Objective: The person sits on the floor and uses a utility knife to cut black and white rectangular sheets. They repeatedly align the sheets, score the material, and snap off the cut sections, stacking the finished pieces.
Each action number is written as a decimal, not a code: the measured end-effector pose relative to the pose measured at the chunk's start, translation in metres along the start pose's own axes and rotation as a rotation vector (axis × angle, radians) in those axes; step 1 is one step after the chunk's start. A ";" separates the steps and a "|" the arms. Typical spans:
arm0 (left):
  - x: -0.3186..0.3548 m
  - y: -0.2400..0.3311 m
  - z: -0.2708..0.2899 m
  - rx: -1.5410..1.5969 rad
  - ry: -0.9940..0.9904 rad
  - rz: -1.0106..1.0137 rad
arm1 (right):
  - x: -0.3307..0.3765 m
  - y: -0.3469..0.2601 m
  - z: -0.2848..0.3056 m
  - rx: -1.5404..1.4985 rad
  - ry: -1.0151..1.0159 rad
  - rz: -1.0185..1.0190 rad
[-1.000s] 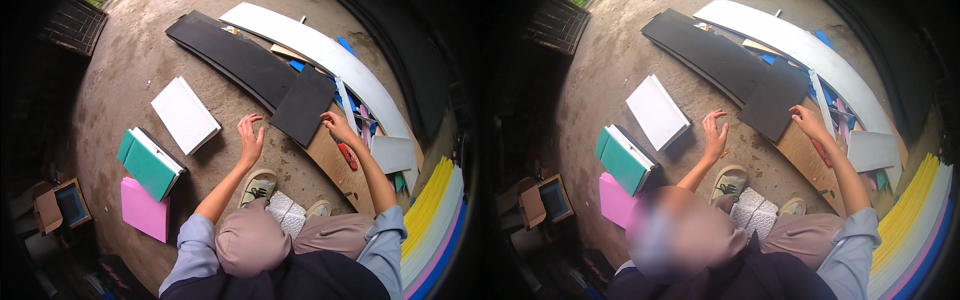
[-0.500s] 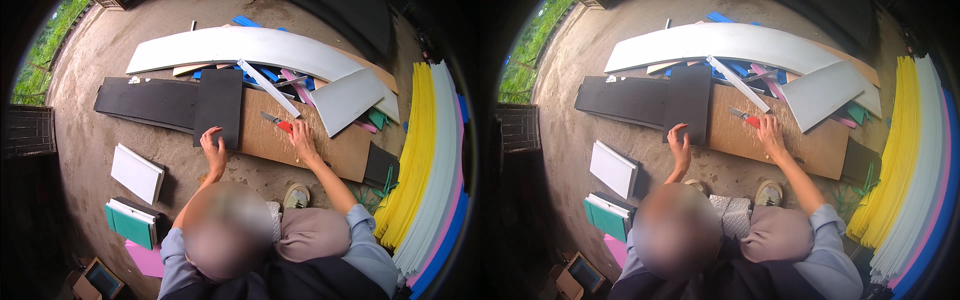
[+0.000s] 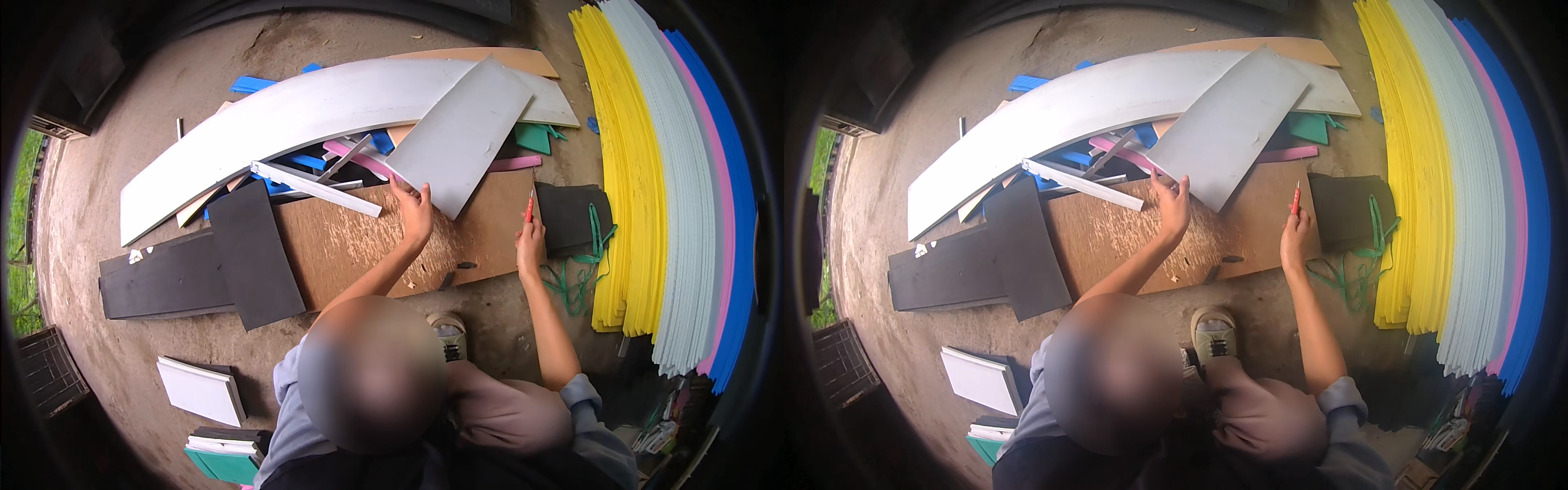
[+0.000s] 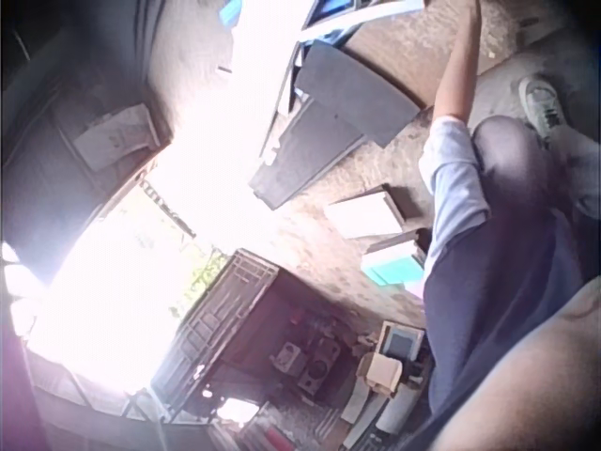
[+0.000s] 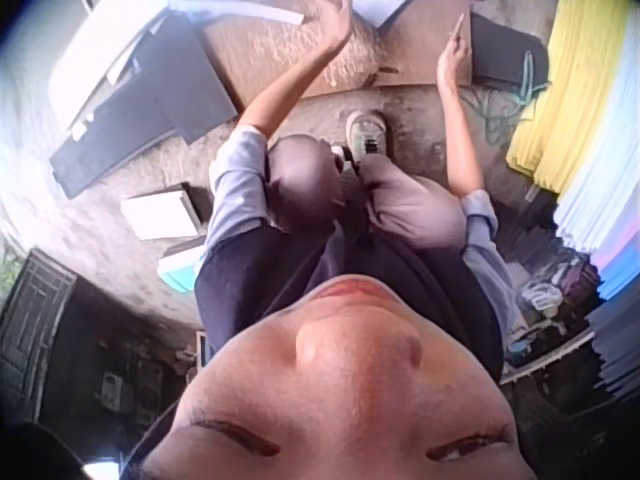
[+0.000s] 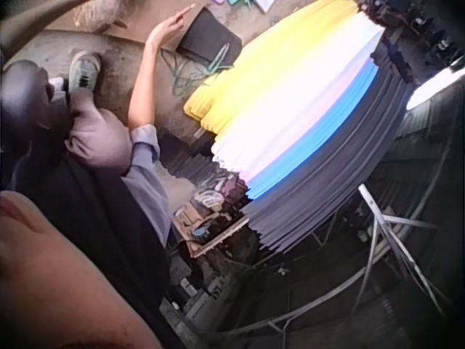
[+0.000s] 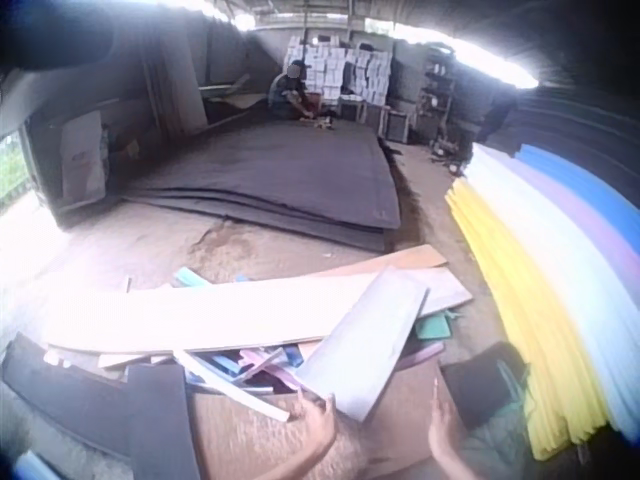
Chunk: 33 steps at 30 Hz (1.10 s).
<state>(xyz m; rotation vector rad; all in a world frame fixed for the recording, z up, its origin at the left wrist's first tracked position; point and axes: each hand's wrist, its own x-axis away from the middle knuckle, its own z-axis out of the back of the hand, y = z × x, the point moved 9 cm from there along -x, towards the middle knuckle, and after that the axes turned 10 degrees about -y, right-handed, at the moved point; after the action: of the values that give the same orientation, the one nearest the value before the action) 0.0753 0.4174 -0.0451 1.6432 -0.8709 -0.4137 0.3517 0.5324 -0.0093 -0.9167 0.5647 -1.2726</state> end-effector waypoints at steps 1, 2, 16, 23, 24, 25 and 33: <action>-0.010 -0.008 -0.004 -0.077 0.008 -0.055 | -0.001 0.004 0.002 -0.019 -0.016 -0.012; -0.018 -0.006 0.009 -0.171 0.045 -0.120 | -0.001 0.000 -0.015 -0.055 -0.062 -0.015; 0.141 0.006 0.113 0.277 -0.288 0.479 | 0.008 -0.131 0.065 -0.588 0.071 0.145; 0.173 0.002 0.200 0.101 -0.172 0.542 | 0.008 -0.112 0.028 -0.711 -0.012 0.065; 0.167 0.007 0.213 0.064 -0.150 0.546 | 0.010 -0.112 0.020 -0.721 -0.022 0.059; 0.161 0.009 0.231 0.026 -0.097 0.555 | 0.010 -0.112 0.013 -0.722 -0.037 0.052; 0.130 0.070 0.308 -0.483 0.110 0.283 | 0.026 -0.113 -0.090 -0.548 -0.350 0.011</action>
<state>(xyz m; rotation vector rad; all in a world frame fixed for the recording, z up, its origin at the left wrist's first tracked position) -0.0708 0.1092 -0.0365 1.0721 -0.8290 -0.3032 0.2229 0.4806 0.0390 -1.5527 0.6471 -0.9243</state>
